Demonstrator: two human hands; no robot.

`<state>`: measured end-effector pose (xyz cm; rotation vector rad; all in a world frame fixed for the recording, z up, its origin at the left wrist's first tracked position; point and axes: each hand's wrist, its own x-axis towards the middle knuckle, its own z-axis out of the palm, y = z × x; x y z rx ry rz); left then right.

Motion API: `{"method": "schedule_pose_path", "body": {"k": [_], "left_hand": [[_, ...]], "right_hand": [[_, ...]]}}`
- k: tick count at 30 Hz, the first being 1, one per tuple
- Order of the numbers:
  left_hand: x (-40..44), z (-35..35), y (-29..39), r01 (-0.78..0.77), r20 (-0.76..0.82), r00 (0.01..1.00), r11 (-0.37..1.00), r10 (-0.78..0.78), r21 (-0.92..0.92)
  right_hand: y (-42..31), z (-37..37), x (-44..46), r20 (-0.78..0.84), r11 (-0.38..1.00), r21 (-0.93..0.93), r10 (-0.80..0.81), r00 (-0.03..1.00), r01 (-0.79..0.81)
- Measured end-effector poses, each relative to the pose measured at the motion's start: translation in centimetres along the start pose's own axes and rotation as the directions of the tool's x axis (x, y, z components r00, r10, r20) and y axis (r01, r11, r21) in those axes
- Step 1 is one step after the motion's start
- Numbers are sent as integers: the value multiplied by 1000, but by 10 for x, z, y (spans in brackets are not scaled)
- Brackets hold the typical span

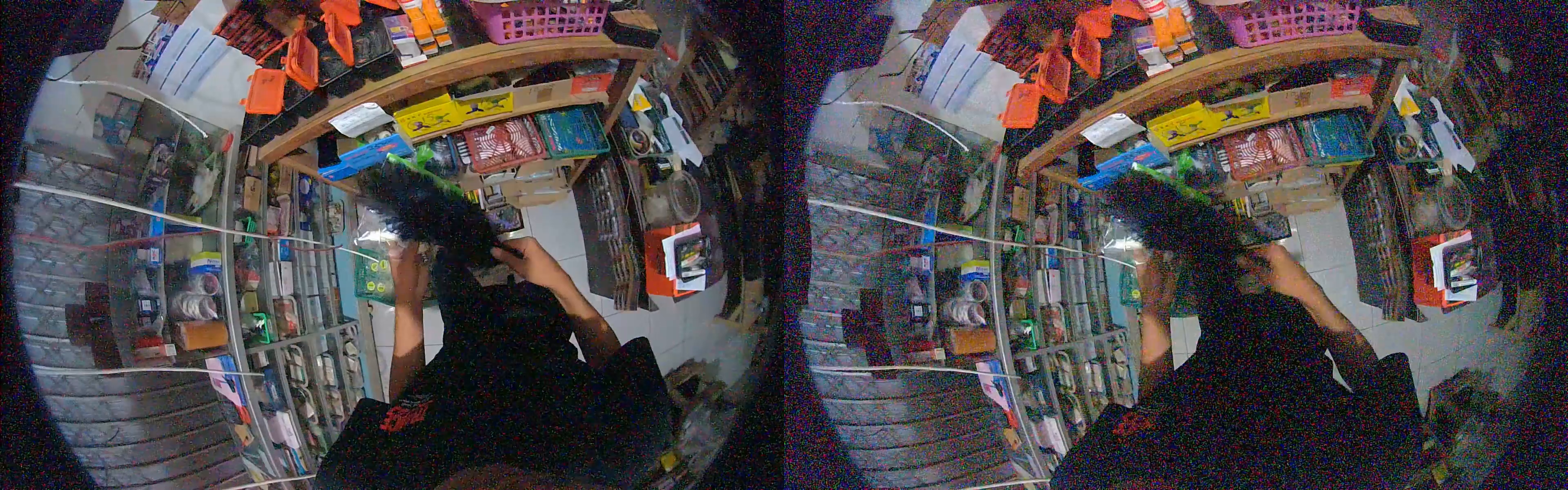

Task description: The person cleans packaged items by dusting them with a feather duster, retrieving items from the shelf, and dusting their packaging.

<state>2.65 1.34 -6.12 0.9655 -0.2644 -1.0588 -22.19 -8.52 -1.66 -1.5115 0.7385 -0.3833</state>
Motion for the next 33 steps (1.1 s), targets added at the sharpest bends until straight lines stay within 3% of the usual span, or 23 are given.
{"method": "schedule_pose_path", "body": {"k": [1, 4, 7, 10, 12, 15, 18, 20, 22, 24, 25, 26, 28, 30, 31, 33], "left_hand": [[-1, 2, 1, -2, -38, 999, 1000, 2, 12], [9, -35, -17, 1, -112, 994, 1000, 0, 12], [9, -34, -12, 14, -75, 997, 996, -20, -89], [0, -21, 0, 51, -71, 996, 992, -59, -115], [-5, -6, 4, -90, 25, 996, 996, 90, -9], [0, 2, 12, -40, 68, 996, 960, 61, -277], [8, -37, 3, -12, 141, 988, 950, 58, -311], [-8, 6, 27, -91, 165, 978, 976, 124, -198], [-5, -2, 24, -84, 146, 983, 980, 111, -178], [-3, -7, 25, -42, 205, 973, 956, 106, -291], [-11, 9, 35, -38, 274, 950, 926, 150, -375], [-8, 3, 34, -58, 272, 950, 944, 153, -326], [-3, -8, 31, -97, 270, 950, 970, 157, -224], [2, -19, 29, -122, 146, 978, 973, 151, -195], [-12, 23, 44, -173, 79, 979, 974, 186, -148], [-6, 1, 35, -168, 164, 968, 976, 190, -138]], "right_hand": [[-5, 1, 0, -14, 999, 26, 46, 999, -46], [5, -9, 0, 97, 963, -239, -101, 990, 122], [13, -5, 4, -169, 999, 16, -40, 985, 43], [4, -19, 2, -8, 982, -70, -178, 984, 177], [16, -18, 3, -78, 981, -101, -174, 982, 166], [19, -15, -1, -106, 993, -53, -115, 988, 110], [14, -17, -2, -61, 981, -93, -175, 983, 169], [24, -18, -2, -102, 974, -106, -213, 972, 202], [40, -9, 1, -219, 980, -60, -199, 955, 191], [23, -24, -7, 77, 978, -122, -159, 984, 168], [16, -27, -8, 135, 979, -135, -138, 981, 156], [9, -29, -10, 192, 978, -149, -116, 975, 145], [10, -27, -9, 113, 988, -131, -70, 991, 85], [16, -25, -7, 22, 995, -97, -5, 1000, 7], [-3, -22, -12, 4, 1000, -22, 1, 1000, -1], [10, -28, -11, 133, 997, -75, 15, 991, -5]]}}
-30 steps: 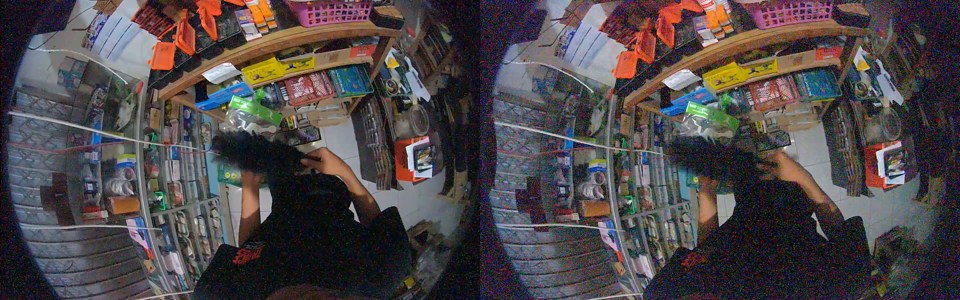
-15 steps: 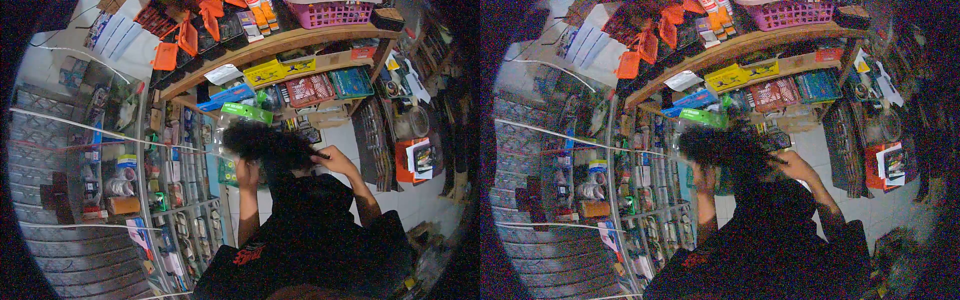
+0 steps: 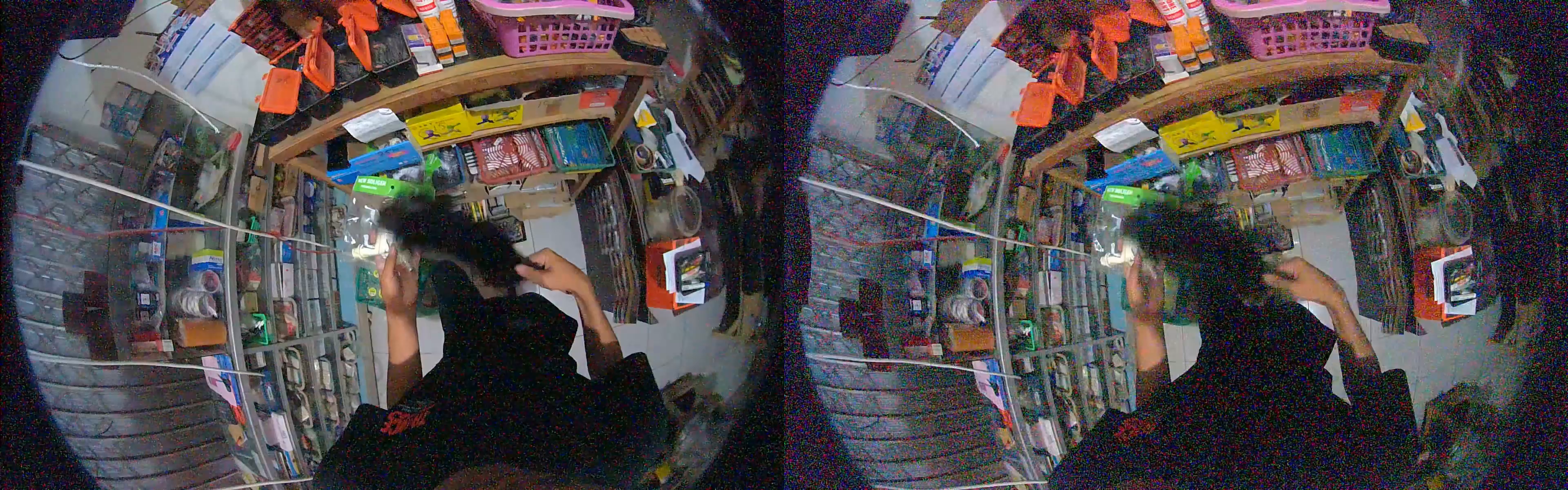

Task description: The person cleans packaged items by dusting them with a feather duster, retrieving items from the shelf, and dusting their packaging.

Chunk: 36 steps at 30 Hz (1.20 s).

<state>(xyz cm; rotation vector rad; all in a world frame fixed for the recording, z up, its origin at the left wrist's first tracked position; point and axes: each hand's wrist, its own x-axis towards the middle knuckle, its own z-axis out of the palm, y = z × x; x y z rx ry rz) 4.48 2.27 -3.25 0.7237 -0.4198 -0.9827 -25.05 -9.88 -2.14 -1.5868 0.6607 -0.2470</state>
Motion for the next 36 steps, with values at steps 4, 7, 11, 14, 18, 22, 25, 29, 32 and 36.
{"method": "schedule_pose_path", "body": {"k": [4, 7, 11, 14, 18, 22, 25, 29, 32, 36], "left_hand": [[4, -43, -9, 81, -31, 996, 980, -88, -184], [1, -44, -10, 140, -82, 983, 958, -165, -251], [-1, -52, -10, 149, -68, 980, 920, -186, -362], [-5, -38, -7, 109, -96, 985, 941, -147, -321], [-8, -53, -14, 125, -66, 980, 838, -187, -531], [-7, -41, -12, 84, -151, 976, 909, -158, -408], [-12, -28, -10, 48, -173, 978, 937, -114, -346], [-14, -44, -15, 99, -147, 970, 869, -192, -484], [-11, -38, -5, 43, -216, 965, 904, -147, -426], [-27, -57, -19, -26, -137, 976, 719, 168, 694]], "right_hand": [[0, -11, 6, -22, 989, -145, -31, 999, 27], [-6, -19, 13, 27, 976, -213, 48, 998, -41], [-29, -55, 31, -234, 907, -379, -286, 929, 183], [-69, -88, 45, -289, 981, -191, -34, 957, -23], [-134, -95, 72, -284, 961, 268, 10, 959, 69], [-195, -93, 117, -351, 905, 120, -346, 870, 409], [-221, -108, 179, -206, 854, 162, -461, 863, 494], [-242, -108, 217, -129, 908, 157, -370, 920, 388], [-227, -94, 237, -135, 866, -18, -498, 857, 500], [-211, -85, 223, -192, 794, -200, -606, 772, 574]]}}
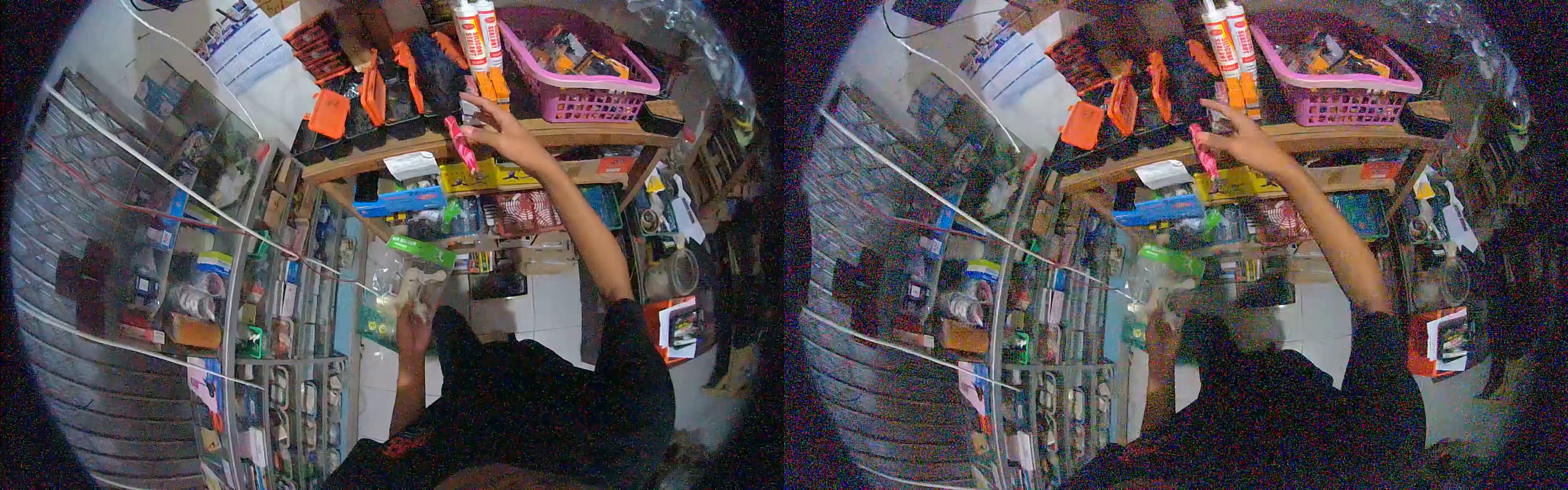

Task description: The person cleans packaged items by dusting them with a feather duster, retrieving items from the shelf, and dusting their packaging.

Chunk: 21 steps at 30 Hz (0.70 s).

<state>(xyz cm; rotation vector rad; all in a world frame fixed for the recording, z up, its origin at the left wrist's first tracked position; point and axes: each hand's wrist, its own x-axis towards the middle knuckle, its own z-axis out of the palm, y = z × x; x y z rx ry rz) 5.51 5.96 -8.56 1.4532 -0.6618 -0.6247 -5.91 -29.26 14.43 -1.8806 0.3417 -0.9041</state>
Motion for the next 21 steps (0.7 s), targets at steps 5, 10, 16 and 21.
{"method": "schedule_pose_path", "body": {"k": [5, 10, 16, 21], "left_hand": [[4, 19, 33, 66, 36, 998, 863, -55, -502], [15, 16, 8, 336, 251, 942, 612, -224, -716], [22, 17, 16, 63, 327, 945, 994, -33, -83], [56, 13, 5, 454, 284, 872, 876, -400, -162]], "right_hand": [[26, 5, -69, -324, 998, 37, 58, 944, -48], [104, 68, -173, 127, 786, 260, 549, 826, -562], [122, 109, -210, 571, 89, 600, 648, 503, -795], [136, 115, -206, 661, -119, 607, 625, 416, -786]]}}
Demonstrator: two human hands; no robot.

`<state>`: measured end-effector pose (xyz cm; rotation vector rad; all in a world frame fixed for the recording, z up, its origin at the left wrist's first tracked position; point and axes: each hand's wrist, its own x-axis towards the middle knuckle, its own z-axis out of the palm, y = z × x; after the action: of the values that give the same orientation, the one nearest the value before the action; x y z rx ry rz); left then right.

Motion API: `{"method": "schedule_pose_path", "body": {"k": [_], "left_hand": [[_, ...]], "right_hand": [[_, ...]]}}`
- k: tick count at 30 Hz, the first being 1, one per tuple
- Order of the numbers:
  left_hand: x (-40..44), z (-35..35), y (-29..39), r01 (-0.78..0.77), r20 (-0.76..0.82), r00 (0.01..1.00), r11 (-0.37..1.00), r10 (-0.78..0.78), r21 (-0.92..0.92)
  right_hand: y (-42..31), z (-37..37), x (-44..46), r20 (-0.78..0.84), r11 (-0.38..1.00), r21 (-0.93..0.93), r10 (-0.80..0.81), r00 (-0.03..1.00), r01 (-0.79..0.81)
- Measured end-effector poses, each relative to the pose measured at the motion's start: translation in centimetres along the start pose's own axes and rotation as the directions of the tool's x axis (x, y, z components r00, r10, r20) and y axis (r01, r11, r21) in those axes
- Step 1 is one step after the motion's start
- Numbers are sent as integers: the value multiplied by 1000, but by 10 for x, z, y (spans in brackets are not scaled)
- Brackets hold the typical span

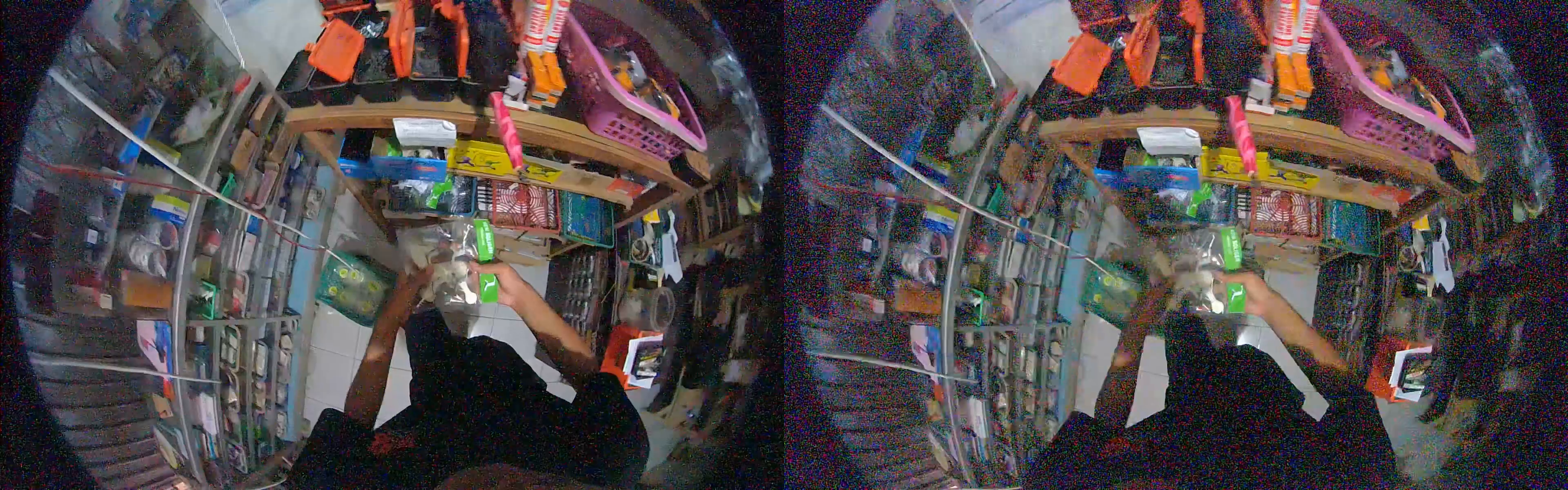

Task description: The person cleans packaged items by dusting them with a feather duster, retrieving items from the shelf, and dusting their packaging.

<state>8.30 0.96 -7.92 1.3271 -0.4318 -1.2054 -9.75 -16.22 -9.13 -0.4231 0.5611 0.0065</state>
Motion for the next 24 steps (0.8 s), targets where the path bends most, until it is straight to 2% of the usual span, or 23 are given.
{"method": "schedule_pose_path", "body": {"k": [1, 3, 4, 5, 6, 7, 8, 9, 11, 12, 13, 14, 16, 17, 20, 22, 24], "left_hand": [[12, -8, -2, 6, 4, 1000, 999, -6, 39], [53, -44, -34, -131, 75, 990, 982, 121, 134], [64, -40, -17, -44, -20, 999, 997, 46, 56], [71, -37, 8, 36, -110, 993, 999, -40, -32], [72, -41, 12, -145, -102, 981, 975, 163, 169], [71, -42, 26, -222, -91, 966, 956, 242, 194], [69, -44, 40, -297, -79, 944, 930, 320, 219], [67, -39, 66, -282, -98, 953, 958, 287, 61], [83, -47, 68, -313, -101, 949, 935, 299, -168], [97, -57, 55, -357, -89, 934, 904, 346, -235], [104, -63, 44, -399, -79, 915, 866, 394, -300], [107, -67, 33, -347, -83, 937, 888, 338, -302], [107, -74, 17, -243, -86, 970, 921, 228, -303], [103, -76, 5, -214, -55, 977, 914, 208, -345], [88, -79, -37, -179, -88, 983, 940, 160, -291], [84, -87, -75, -227, -42, 974, 953, 223, -201], [76, -89, -95, -200, -51, 980, 957, 194, -210]], "right_hand": [[-2, -1, 6, 90, 994, 109, 1, 996, -11], [-11, -3, 17, -30, 995, 102, -10, 1000, 13], [-18, 0, 22, -91, 995, 94, -10, 996, 19], [-32, 29, 23, -192, 991, -10, -135, 972, 136], [-44, 43, 28, -249, 984, -64, -179, 952, 169], [-56, 53, 37, -293, 972, -119, -228, 928, 201], [-66, 58, 50, -205, 961, -45, -275, 939, 272], [-81, 68, 60, -180, 945, -143, -316, 931, 293], [-108, 98, 85, -298, 881, -269, -461, 836, 389], [-119, 99, 97, -188, 872, -212, -480, 857, 441], [-133, 96, 111, -121, 851, -256, -498, 859, 457], [-145, 95, 124, -123, 824, -311, -529, 840, 474], [-168, 95, 150, -145, 840, -305, -506, 850, 448], [-177, 95, 160, -161, 855, -281, -491, 856, 437], [-193, 89, 182, -168, 854, -313, -480, 861, 415], [-204, 80, 195, -163, 814, -415, -507, 846, 408], [-216, 66, 207, -147, 721, -576, -556, 818, 386]]}}
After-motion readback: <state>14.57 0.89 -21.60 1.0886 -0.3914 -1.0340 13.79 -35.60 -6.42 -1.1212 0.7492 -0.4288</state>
